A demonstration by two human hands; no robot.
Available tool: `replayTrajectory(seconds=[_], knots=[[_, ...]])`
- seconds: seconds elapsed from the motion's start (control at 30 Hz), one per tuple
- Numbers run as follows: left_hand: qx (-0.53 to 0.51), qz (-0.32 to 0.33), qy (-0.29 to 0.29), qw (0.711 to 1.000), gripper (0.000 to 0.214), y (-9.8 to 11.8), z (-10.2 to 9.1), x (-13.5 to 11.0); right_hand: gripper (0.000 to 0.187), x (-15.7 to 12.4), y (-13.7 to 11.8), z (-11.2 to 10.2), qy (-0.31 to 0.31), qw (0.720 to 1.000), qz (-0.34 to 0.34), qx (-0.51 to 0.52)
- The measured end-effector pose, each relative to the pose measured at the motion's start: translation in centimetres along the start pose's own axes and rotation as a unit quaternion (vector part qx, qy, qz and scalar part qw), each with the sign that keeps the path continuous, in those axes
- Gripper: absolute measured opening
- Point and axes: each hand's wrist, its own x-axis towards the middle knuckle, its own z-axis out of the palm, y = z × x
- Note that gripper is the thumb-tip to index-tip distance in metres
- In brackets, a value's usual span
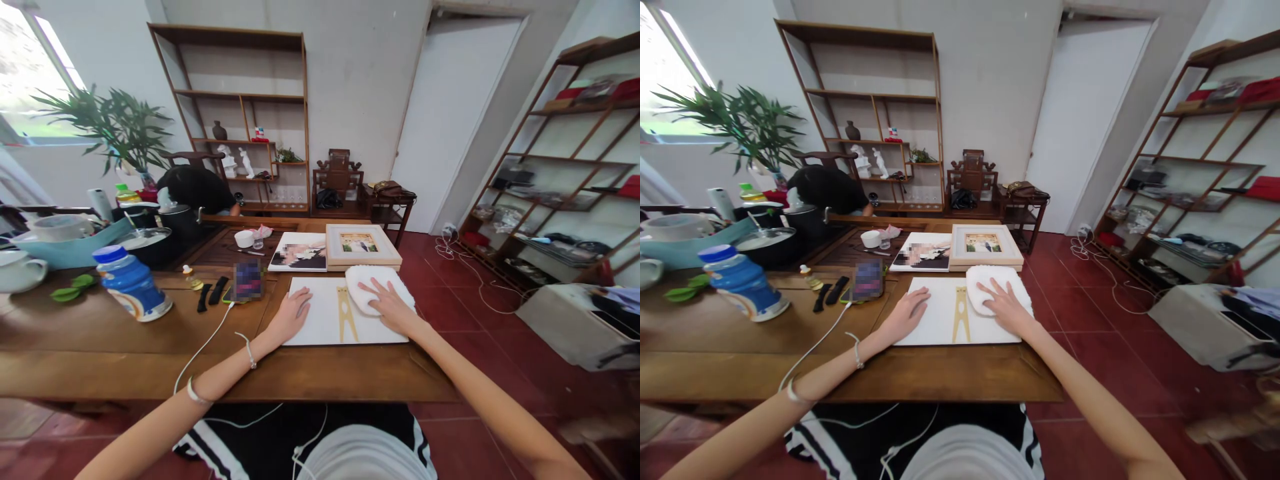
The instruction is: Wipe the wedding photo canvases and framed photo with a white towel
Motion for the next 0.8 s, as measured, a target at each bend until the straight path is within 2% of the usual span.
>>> replayTrajectory(seconds=[0.07, 0.17, 0.43, 0.53, 0.63, 0.8], knots=[[0.001, -0.001, -0.002, 1.000, 0.034, 0.0, 0.0, 0.0, 0.051, 0.7, 0.0, 0.6, -0.003, 1.000, 0.010, 0.013], [0.002, -0.001, 0.001, 1.000, 0.034, 0.0, -0.1, 0.0, 0.053, 0.3, -0.6, 0.3, -0.020, 0.999, 0.008, 0.038], [0.006, -0.003, -0.001, 1.000, 0.035, 0.1, 0.0, 0.1, 0.057, -6.7, -5.7, -3.0, -0.089, 0.989, 0.012, 0.118], [0.003, -0.001, -0.001, 1.000, 0.034, 0.1, 0.0, 0.1, 0.054, -7.6, -6.0, -3.8, -0.121, 0.982, 0.014, 0.142], [0.003, 0.003, -0.003, 1.000, 0.033, 0.0, 0.1, 0.1, 0.054, -6.1, -4.3, -3.3, -0.118, 0.982, 0.021, 0.146], [0.003, 0.004, -0.009, 1.000, 0.034, -0.2, 0.2, 0.1, 0.057, -0.7, 0.3, -1.0, -0.104, 0.987, 0.044, 0.119]])
